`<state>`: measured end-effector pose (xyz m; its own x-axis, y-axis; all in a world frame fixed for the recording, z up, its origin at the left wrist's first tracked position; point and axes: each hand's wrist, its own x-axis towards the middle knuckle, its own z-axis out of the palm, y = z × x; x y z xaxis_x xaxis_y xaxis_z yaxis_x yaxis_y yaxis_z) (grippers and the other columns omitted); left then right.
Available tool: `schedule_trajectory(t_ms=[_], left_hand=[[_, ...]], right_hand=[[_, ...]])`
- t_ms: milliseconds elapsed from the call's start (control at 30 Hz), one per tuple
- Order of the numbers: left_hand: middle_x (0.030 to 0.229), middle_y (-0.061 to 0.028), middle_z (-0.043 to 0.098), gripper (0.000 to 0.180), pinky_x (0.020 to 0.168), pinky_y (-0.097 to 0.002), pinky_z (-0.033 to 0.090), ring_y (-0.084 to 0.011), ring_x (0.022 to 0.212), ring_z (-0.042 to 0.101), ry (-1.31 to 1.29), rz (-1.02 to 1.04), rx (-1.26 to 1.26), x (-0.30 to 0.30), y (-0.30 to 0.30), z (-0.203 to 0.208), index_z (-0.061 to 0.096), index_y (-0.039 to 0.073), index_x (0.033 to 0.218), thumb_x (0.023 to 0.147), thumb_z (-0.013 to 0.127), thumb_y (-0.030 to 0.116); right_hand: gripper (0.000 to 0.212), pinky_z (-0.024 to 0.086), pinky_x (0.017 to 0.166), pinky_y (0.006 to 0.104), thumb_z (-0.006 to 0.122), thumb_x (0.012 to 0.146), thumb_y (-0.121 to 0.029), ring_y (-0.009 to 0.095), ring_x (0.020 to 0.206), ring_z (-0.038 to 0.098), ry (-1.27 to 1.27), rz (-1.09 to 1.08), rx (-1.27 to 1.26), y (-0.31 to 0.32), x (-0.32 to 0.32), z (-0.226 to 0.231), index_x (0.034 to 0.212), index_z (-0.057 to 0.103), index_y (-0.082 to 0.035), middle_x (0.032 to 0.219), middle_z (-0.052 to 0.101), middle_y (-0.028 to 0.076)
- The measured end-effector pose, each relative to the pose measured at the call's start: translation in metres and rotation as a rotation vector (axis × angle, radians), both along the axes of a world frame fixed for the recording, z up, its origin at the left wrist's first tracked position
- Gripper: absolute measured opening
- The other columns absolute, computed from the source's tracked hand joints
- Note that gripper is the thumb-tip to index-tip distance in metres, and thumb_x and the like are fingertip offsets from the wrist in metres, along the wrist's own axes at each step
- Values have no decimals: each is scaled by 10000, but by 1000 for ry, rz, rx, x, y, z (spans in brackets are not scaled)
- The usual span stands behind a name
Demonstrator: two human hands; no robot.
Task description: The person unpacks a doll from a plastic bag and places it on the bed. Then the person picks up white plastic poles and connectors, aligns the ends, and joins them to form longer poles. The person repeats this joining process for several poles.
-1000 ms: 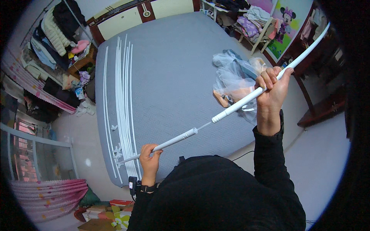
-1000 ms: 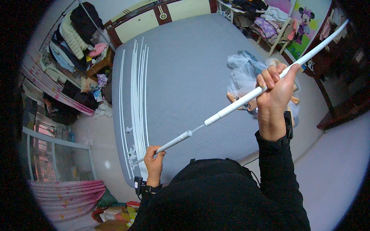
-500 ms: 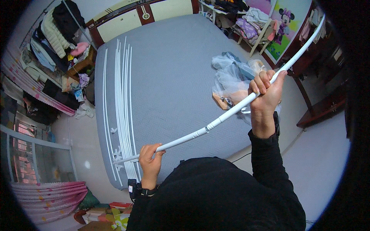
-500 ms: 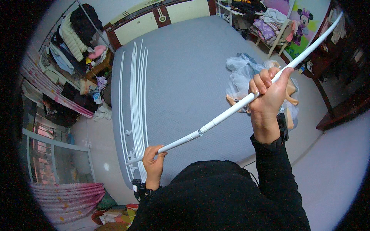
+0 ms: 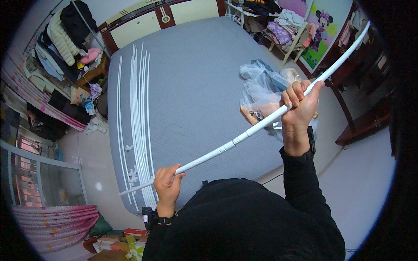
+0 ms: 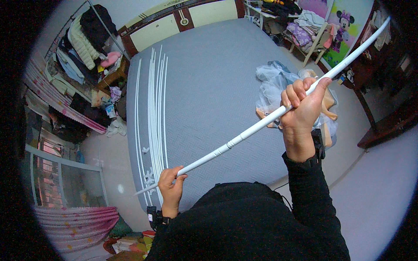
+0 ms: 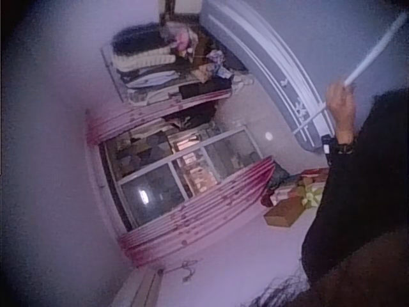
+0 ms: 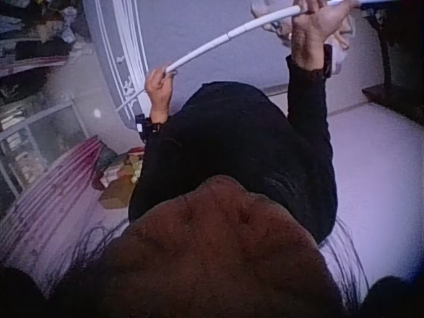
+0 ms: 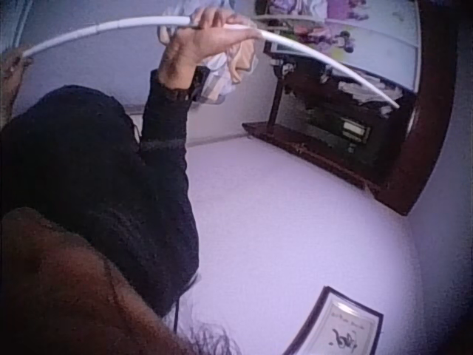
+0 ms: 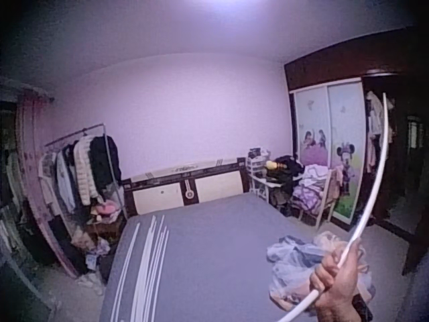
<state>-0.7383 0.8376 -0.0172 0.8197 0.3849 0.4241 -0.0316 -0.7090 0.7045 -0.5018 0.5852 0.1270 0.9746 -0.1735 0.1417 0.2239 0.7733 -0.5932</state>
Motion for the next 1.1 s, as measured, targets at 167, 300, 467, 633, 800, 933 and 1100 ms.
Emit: schedule_trajectory(t_ms=[167,300,467,633,800,933,1100], left_hand=[[741,-83,628,244,614,-341,412,-243,672,553,3,-31,-23,1,-3,1,687,47,922,706,754,139],[743,-96,602,237,618,-348,411,-262,675,546,92,-113,-14,1,-4,4,673,39,957,776,704,188],[728,-112,566,188,610,-353,412,-284,675,537,215,-168,-181,3,-6,4,635,28,914,845,635,203],[738,-111,563,153,595,-350,412,-276,685,549,334,-152,-199,4,-9,0,606,28,869,844,630,177],[729,-111,563,135,595,-356,416,-278,683,559,194,-123,-224,11,-16,-7,605,30,886,840,627,155],[713,-118,551,102,591,-368,417,-288,669,558,407,-158,-138,18,-11,-12,593,29,870,821,641,103],[739,-133,551,109,592,-391,415,-314,666,547,363,-150,-177,16,-16,-11,587,31,870,841,621,131]], right_hand=[[490,263,342,191,339,953,-551,43,375,255,9,7,-22,1,2,-2,709,374,-128,504,272,-51],[489,275,351,187,351,955,-537,44,388,259,10,43,10,0,2,-5,708,381,-116,509,273,-48],[498,264,338,198,327,951,-568,47,364,244,33,0,-37,0,6,-8,700,363,-139,502,269,-53],[501,266,350,197,309,951,-578,44,380,253,77,-34,-120,5,8,-16,699,363,-148,507,265,-55],[497,229,379,194,321,946,-586,45,402,252,126,-13,-63,9,10,-29,695,370,-159,514,272,-58],[513,206,361,205,320,933,-610,61,378,221,241,3,-1,8,13,-39,699,359,-155,508,262,-50],[519,212,355,221,320,924,-624,68,375,220,179,46,0,7,17,-46,702,345,-156,506,251,-44]])
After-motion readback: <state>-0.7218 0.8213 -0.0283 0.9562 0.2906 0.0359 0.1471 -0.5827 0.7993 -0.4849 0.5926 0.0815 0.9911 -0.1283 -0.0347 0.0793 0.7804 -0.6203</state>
